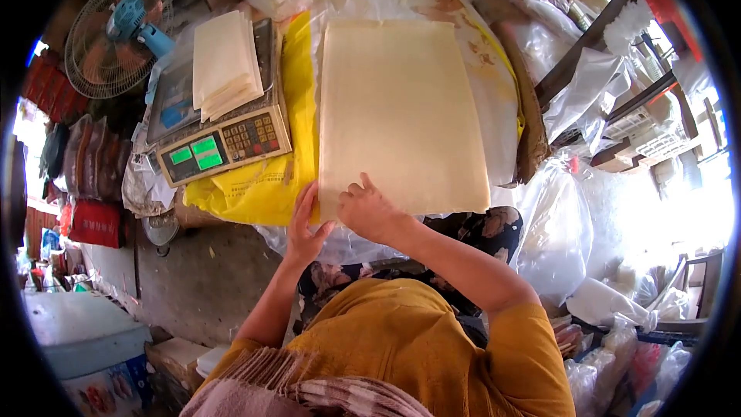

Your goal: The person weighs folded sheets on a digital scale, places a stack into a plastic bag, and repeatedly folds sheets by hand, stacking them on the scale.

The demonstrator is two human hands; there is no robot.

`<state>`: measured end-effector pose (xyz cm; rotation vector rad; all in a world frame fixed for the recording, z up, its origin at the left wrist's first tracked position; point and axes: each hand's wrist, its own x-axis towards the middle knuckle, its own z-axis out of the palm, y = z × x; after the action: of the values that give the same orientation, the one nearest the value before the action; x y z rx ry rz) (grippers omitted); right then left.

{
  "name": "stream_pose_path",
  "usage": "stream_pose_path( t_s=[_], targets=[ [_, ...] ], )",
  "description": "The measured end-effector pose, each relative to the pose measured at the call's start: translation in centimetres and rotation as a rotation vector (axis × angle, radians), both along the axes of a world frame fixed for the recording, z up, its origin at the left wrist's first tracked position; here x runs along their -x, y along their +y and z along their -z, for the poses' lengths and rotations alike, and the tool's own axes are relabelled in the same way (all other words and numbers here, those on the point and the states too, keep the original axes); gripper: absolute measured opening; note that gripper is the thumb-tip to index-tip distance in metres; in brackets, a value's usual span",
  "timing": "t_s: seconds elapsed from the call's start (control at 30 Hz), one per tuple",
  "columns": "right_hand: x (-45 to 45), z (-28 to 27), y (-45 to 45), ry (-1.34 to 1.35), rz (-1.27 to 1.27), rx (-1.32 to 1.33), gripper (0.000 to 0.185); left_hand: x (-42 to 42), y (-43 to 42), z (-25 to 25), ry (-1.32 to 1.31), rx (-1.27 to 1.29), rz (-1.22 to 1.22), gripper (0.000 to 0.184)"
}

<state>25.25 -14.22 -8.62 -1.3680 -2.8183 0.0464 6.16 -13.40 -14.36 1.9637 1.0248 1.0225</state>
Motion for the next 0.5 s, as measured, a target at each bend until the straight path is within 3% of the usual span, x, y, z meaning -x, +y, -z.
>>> stream_pose_path(
  t_s=[0.5],
  targets=[
    [1.0, 1.7, -0.3, 0.016, 0.002, -0.154, 0.011, -0.2, -0.1, -0.4, 0.004, 0.012, 0.002, 0.075]
  ],
)
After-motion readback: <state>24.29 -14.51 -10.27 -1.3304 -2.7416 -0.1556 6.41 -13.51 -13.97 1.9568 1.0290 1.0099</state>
